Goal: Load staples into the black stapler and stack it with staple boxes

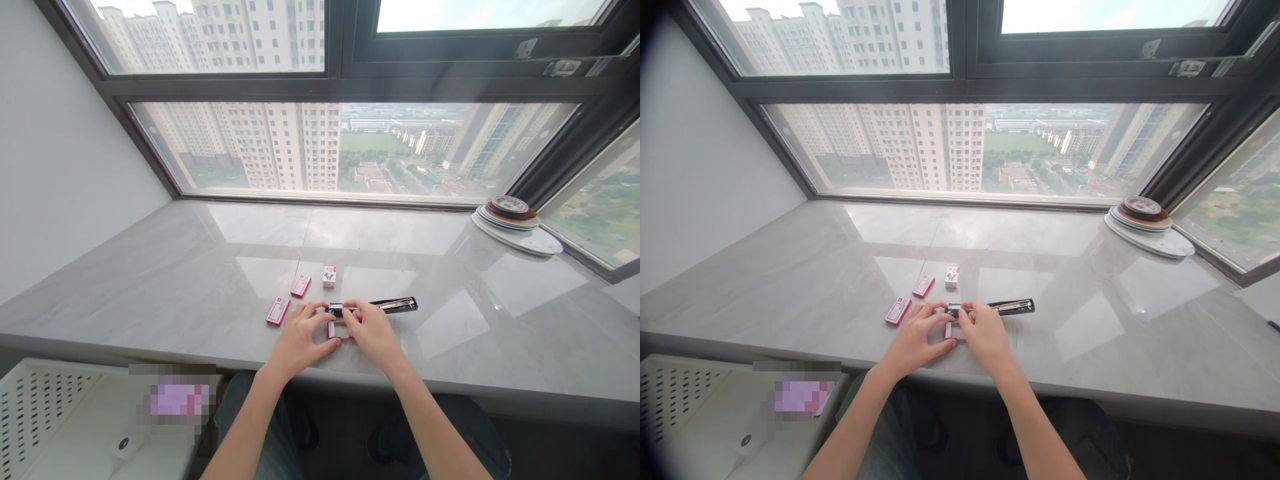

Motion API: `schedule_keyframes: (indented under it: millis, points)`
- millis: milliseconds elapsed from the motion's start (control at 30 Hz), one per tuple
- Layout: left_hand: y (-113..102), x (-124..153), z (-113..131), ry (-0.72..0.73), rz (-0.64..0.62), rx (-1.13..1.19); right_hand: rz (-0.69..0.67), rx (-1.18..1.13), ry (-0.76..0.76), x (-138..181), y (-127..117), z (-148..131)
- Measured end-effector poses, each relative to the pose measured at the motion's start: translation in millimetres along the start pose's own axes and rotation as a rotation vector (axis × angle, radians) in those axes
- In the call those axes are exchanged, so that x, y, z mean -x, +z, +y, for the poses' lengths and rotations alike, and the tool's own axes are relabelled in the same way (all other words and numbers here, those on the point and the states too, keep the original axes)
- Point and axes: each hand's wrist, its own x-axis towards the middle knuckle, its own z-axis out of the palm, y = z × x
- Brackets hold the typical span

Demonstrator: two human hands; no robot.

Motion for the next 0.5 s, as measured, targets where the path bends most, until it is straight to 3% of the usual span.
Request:
schedule_keyframes:
  millis: [200, 333, 500]
  points:
    - [-2, 0, 1, 0.002, 0.001, 0.003, 0.123, 0.011, -0.096, -6, 17, -7]
    - [-2, 1, 1, 0.004, -0.003, 0.015, 0.104, 0.041, -0.154, -12, 21, -14]
    - [1, 3, -2, -0.036, 0.025, 0.0, 0.013, 0.21, -0.274, 2, 6, -24]
